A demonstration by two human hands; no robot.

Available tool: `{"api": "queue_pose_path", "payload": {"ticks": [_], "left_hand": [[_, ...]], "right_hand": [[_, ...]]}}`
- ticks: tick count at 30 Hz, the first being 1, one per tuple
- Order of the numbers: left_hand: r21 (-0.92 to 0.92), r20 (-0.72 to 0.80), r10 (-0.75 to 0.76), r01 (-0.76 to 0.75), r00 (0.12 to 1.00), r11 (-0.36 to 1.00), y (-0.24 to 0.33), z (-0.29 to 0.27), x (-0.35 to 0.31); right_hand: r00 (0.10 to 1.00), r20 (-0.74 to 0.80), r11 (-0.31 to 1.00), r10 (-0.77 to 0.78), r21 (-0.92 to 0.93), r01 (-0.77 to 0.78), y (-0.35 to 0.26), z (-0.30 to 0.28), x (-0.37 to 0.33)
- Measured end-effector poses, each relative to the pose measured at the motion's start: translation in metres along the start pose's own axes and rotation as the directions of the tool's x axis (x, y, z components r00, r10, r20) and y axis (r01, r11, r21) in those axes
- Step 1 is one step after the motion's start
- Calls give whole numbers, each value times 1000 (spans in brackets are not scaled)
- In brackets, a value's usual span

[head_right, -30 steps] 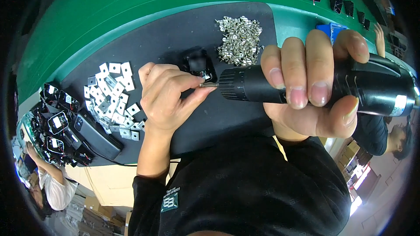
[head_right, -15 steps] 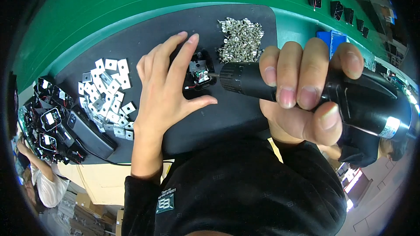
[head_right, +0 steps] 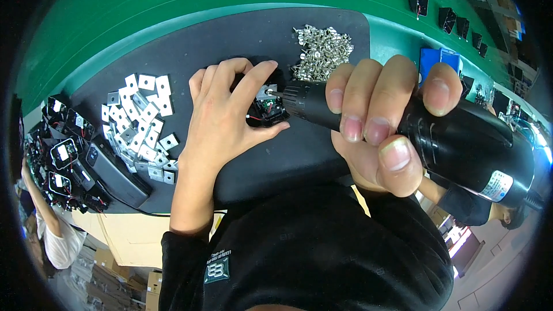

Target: The person assembles small electronic components, including a circuit board and screws, into an electronic housing using an electric screwdriver.

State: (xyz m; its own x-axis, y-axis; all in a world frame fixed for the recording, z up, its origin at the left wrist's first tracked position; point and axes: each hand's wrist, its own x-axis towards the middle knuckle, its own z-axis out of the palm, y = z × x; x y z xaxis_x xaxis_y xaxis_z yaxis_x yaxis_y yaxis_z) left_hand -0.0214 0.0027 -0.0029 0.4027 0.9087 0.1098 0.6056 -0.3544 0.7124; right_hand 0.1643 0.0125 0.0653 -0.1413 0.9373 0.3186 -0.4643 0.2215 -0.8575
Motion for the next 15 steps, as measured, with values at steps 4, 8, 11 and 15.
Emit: {"api": "queue_pose_path", "payload": {"ticks": [4,8,11,15], "left_hand": [[-18,3,-2,2,1000,1000,0,-1,0],[0,-8,6,-6,1000,1000,-2,-2,-1],[6,-14,12,-12,1000,1000,-2,0,-1],[7,-15,14,-14,1000,1000,-2,1,-1]], "right_hand": [[1000,-8,1000,20,-11,-20,2,1,0],[1000,17,1000,3,5,-3,6,-1,0],[1000,25,1000,-5,-3,5,5,-3,0],[1000,18,1000,21,-10,-21,4,-2,0]]}}
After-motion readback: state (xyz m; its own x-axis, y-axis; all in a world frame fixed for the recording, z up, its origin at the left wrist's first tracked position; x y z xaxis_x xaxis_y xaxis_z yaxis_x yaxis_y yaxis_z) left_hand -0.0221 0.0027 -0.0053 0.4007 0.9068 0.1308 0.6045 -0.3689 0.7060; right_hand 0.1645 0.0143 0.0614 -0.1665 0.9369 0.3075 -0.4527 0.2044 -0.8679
